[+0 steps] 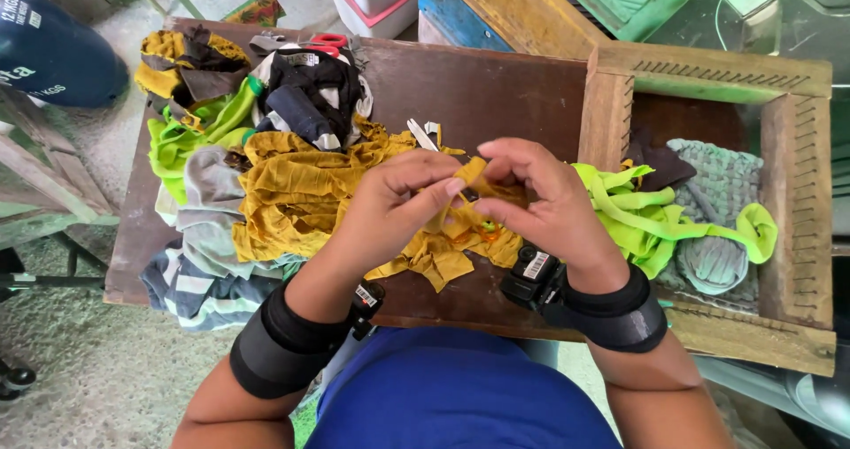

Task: The person cuts a piece of yellow fabric into thin strips with handheld scissors, then aligns the cut strips by hand.

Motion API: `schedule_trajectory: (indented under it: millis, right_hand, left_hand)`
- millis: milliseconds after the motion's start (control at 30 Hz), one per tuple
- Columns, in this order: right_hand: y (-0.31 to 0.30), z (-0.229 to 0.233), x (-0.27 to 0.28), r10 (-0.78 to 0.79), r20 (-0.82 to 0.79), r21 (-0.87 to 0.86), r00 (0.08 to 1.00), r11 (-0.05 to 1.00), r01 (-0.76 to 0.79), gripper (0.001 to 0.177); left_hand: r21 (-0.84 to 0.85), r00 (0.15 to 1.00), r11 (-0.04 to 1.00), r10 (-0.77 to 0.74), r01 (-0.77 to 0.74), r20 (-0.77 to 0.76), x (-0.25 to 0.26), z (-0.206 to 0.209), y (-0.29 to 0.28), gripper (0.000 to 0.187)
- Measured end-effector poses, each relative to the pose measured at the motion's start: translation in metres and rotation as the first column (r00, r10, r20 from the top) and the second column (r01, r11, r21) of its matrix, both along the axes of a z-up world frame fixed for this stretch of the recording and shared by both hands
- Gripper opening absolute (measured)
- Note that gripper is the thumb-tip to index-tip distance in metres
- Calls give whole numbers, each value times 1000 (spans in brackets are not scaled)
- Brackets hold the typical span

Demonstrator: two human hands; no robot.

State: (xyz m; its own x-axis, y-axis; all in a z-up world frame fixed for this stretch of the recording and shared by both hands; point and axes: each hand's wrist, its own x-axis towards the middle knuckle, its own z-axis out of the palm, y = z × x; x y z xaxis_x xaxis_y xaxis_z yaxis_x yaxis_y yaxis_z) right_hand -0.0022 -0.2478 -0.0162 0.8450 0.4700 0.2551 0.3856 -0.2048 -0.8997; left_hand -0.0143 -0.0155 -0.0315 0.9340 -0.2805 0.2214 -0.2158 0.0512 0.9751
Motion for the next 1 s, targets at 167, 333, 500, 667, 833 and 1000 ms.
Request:
schedule_trajectory:
  millis: [167,333,500,667,833,1000]
  right_hand:
    - [-1,3,10,-15,200,-116,980,993,39,32]
    - [-7,-25,21,-68,190,-49,979,996,79,18]
    - [-3,-53,26,-137,-337,252,931,940,229,16]
    - [0,-57,17,-45,-363,343,931,922,178,12]
    - [1,-44,15,74,-284,450,956,891,65,12]
    - [-1,-37,17,105,-203,438,973,899,-5,11]
  left_hand:
    - [-69,998,997,29,-32,-52,5,1,2,18]
    - [45,994,993,104,-105,14,7,2,-8,18]
    - [-73,984,982,169,-173,-58,10,-7,-21,13]
    - [60,958,983,154,-173,242,14,-13,-25,17]
    - [-38,992,992,117,-118,-50,16,6,-26,34]
    - [55,998,998,21,-17,-61,19,1,-22,19]
